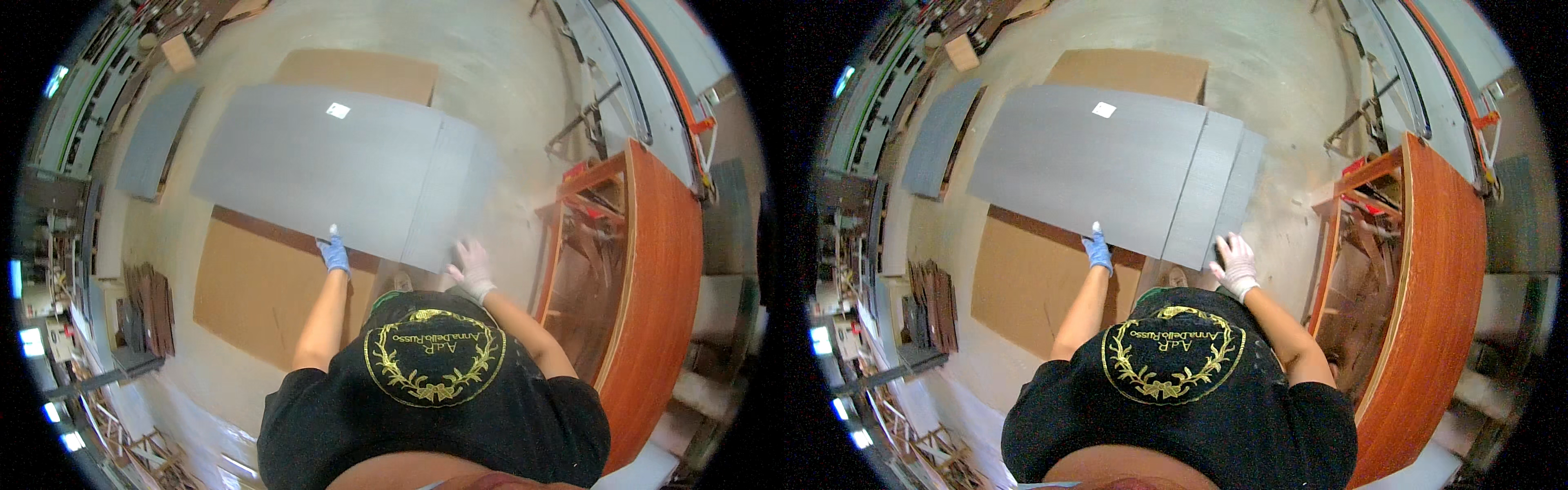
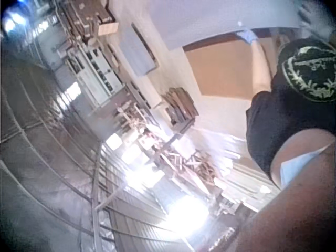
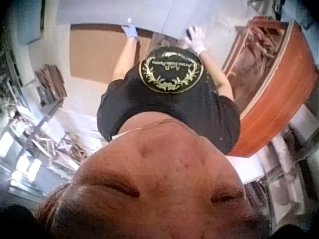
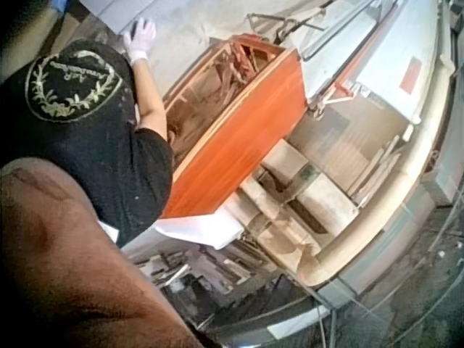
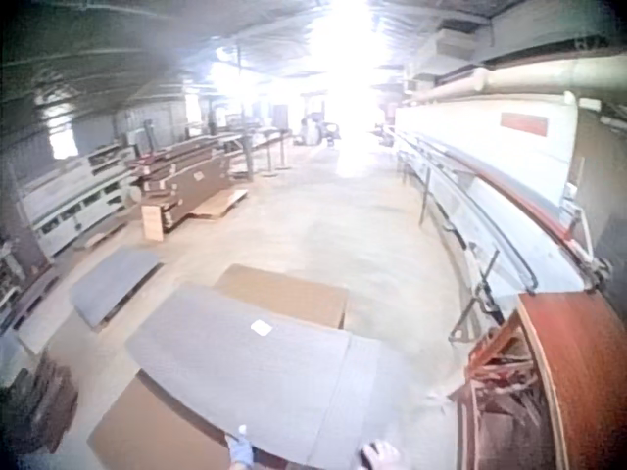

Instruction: The person repeatedly picks up gray rectangular panels from a table and stacks them on a nearby wooden surface. They also move a large brown board on a wheeled cart across the workshop floor and place it near a machine. The person handles the panels one at a time, flipping and aligning them during the process.

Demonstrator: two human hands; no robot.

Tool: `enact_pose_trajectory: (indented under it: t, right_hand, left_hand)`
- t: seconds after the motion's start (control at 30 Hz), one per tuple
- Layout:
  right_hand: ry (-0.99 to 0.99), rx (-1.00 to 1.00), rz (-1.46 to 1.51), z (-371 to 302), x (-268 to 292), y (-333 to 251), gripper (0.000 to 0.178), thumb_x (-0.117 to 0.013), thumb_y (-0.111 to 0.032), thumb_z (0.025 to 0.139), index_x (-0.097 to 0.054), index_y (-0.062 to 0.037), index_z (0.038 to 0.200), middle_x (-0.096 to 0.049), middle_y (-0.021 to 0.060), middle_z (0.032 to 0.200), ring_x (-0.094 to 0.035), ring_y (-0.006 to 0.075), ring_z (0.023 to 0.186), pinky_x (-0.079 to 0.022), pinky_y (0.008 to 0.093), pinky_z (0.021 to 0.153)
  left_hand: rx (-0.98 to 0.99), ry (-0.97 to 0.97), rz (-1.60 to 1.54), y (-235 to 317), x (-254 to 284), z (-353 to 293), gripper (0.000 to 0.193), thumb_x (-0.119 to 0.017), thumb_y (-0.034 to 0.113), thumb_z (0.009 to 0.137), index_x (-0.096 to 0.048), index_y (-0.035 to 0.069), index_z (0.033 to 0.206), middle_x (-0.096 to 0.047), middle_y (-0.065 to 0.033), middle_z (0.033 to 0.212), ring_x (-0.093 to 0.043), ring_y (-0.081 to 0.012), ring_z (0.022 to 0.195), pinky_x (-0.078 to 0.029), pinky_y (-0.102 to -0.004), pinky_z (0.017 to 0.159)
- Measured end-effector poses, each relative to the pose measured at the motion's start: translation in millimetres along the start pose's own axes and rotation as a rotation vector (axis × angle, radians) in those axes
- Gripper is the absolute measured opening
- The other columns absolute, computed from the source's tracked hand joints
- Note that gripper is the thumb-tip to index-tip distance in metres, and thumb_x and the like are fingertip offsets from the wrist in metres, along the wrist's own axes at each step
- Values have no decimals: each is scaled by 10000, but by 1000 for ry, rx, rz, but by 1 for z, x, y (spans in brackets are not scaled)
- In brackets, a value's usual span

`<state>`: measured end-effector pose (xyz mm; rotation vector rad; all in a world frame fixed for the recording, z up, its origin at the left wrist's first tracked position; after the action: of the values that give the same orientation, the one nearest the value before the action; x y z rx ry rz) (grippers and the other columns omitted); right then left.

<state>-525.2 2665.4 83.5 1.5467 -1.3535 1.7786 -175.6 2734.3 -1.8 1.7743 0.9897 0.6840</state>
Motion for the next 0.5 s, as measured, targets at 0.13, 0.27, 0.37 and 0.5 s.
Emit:
enact_pose_trajectory:
  t: [0.13, 0.27, 0.37, 0.5]
  right_hand:
    - [116, -499, 161, -75, -64, 105, 556, -613, -372, 735, -459, -163, 1226, -381, 228, 1280, -368, 379, 1179, -315, 452, 982]
    - [23, -796, 381, -135, -44, 158, 493, -596, -359, 773, -510, -95, 1180, -444, 211, 1241, -438, 337, 1140, -362, 392, 955]
    - [130, -885, 605, -171, -54, 206, 446, -587, -328, 808, -531, -47, 1150, -520, 192, 1169, -501, 308, 1083, -393, 357, 924]
    - [128, -917, 641, -209, -31, 250, 383, -586, -254, 836, -540, -10, 1128, -580, 173, 1096, -548, 268, 1028, -410, 326, 900]
  left_hand:
    - [-55, 48, 168, 10, -14, -27, 875, -623, 415, 803, -121, -4, 1383, -280, -174, 1399, -331, -275, 1257, -284, -348, 1035]
    - [-456, 326, 754, 29, -22, -59, 940, -648, 495, 729, -172, 12, 1381, -166, -202, 1432, -147, -324, 1330, -137, -406, 1087]
    - [-669, -5, 1240, 78, -77, -115, 903, -655, 519, 680, -262, 98, 1375, -184, -219, 1417, -119, -387, 1322, -121, -462, 1080]
    - [-845, -267, 1563, 57, -116, -136, 729, -561, 540, 722, -367, 203, 1338, -184, -224, 1415, -134, -425, 1306, -45, -534, 1063]
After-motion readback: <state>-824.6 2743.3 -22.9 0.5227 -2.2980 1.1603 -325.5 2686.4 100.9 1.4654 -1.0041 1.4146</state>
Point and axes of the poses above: each hand's wrist, its own z-axis towards the middle knuckle, its own x-axis out of the back of the hand, y = z × x, the point moved 3 cm from there along z, towards the middle knuckle
